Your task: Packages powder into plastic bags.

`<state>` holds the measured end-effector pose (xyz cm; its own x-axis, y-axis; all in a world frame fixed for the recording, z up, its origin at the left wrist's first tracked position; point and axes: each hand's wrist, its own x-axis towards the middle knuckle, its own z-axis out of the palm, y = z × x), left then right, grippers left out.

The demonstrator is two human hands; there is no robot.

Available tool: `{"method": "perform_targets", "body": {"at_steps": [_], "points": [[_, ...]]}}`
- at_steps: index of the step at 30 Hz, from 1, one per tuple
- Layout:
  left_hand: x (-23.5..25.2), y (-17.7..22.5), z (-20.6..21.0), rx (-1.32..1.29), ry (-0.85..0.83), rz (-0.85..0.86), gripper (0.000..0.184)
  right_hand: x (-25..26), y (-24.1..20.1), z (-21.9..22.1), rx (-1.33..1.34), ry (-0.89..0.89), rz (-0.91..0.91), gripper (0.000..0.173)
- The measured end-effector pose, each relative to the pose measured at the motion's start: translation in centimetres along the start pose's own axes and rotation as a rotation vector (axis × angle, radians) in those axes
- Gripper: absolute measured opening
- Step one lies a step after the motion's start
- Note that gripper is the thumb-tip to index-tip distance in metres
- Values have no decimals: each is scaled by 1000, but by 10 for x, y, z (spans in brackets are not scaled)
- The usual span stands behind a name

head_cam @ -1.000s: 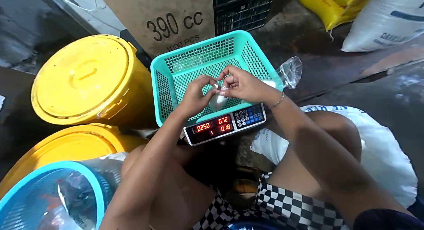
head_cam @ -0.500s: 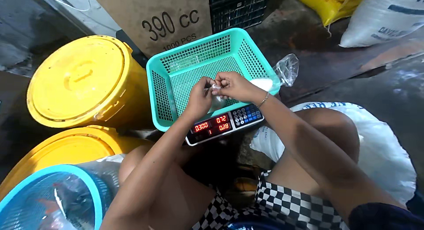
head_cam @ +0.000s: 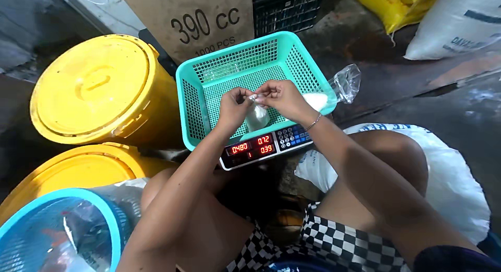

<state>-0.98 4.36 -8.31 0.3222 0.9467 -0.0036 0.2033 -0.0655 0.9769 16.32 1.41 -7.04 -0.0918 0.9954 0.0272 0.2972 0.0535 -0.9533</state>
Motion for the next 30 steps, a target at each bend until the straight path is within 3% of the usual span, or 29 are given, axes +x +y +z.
{"method": "perform_targets", "body": {"at_steps": [2, 9, 13, 15, 19, 20, 24, 30], "points": [[0, 1, -3, -1, -39, -17, 4, 1, -3, -1, -23, 11, -17, 10], [-2, 6, -11, 55, -304, 10, 27, 0, -15, -17, -171, 86, -201, 9], [-3, 9, -5, 62, -299, 14, 31, -3, -21, -26, -225, 101, -213, 7], [-3, 6, -3, 47, -269, 17, 37, -4, -23, -30, -224, 13, -177, 8], [-5, 3, 2, 33, -221, 30, 46, -5, -27, -23, -186, -161, -90, 37], [-5, 3, 3, 38, -214, 40, 47, -5, -26, -18, -196, -158, -83, 37], [-5, 2, 3, 66, -228, 50, 51, -7, -24, -13, -260, -90, -112, 8], [-4, 3, 3, 85, -252, 108, 33, -7, -22, -21, -279, -37, -136, 9]]}}
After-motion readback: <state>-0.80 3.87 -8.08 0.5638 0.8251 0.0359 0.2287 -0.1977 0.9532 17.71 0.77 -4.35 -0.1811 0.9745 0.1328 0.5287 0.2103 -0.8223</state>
